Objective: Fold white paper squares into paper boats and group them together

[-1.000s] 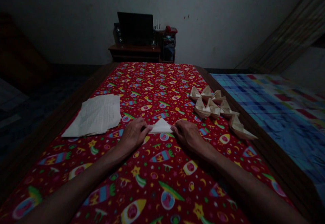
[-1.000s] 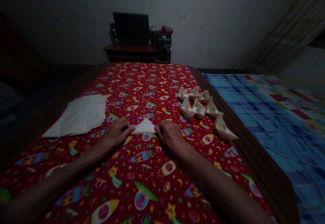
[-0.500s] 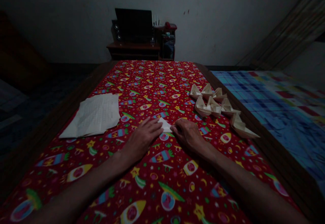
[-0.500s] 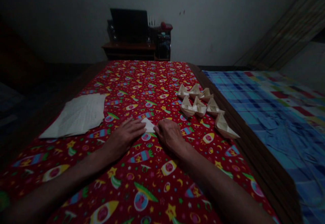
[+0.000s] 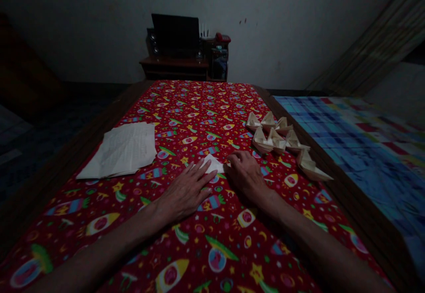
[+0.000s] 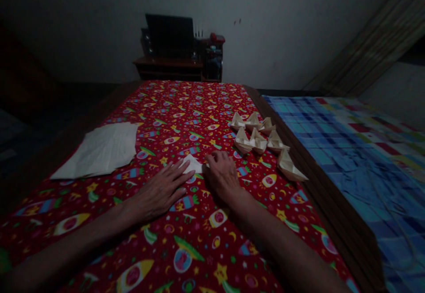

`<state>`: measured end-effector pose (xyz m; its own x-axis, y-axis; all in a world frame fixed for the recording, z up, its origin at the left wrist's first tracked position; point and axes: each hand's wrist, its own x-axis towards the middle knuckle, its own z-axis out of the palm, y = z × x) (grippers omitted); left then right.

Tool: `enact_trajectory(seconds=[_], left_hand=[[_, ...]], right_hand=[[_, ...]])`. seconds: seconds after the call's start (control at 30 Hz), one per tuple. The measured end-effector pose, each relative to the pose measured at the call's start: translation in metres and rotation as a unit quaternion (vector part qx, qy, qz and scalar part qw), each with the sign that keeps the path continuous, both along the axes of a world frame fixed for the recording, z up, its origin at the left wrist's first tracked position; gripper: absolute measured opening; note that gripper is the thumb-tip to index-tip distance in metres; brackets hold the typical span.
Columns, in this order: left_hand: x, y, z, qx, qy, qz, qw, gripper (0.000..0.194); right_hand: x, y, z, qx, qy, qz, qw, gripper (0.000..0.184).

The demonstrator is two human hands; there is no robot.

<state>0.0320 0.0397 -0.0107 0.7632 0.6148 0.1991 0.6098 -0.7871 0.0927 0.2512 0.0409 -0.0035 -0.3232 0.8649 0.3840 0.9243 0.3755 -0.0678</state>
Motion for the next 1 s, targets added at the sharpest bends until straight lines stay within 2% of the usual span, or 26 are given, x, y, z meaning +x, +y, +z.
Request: enact_trajectory(seconds=[0.13,0.2,0.33,0.43,0.53,0.63,0.8,0.9,1.0], left_hand=[[-0.013,0.001,-0.001,0.003,0.007,0.022,1.0,0.045],[-0.021,0.0,-0.001,0.007,0.017,0.033,0.999,0.044],[-0.036,-0.002,-0.005,0.009,0.02,0.058,0.998,0.045],[-0.042,0.001,-0.006,-0.001,0.003,0.074,0.997,0.043],[-0.039,0.01,-0.002,-0.008,-0.033,0.084,0.996,0.038],[-0.031,0.019,0.005,-0.012,-0.064,0.068,0.996,0.034],[-0.016,0.013,0.007,0.005,-0.006,-0.004,1.0,0.043],[-0.016,0.002,0.001,0.016,0.003,0.01,1.0,0.049],[-0.026,-0.002,-0.004,0.017,0.015,0.017,1.0,0.048]], right_hand=[[0.002,-0.001,-0.002,-0.038,-0.041,0.141,0.988,0.011],[0.004,0.0,-0.004,-0.048,-0.04,0.17,0.984,0.012],[0.006,0.0,-0.005,-0.037,-0.057,0.179,0.982,0.015],[0.0,-0.001,0.0,-0.032,-0.095,0.16,0.982,0.018],[-0.012,0.0,0.009,-0.039,-0.126,0.148,0.98,0.017],[-0.024,0.004,0.013,-0.051,-0.131,0.157,0.978,0.015],[-0.027,0.007,0.003,-0.043,-0.107,0.206,0.972,0.021],[-0.015,-0.001,-0.007,-0.018,-0.078,0.233,0.969,0.03],[0.002,-0.013,-0.012,-0.021,-0.044,0.217,0.975,0.034]])
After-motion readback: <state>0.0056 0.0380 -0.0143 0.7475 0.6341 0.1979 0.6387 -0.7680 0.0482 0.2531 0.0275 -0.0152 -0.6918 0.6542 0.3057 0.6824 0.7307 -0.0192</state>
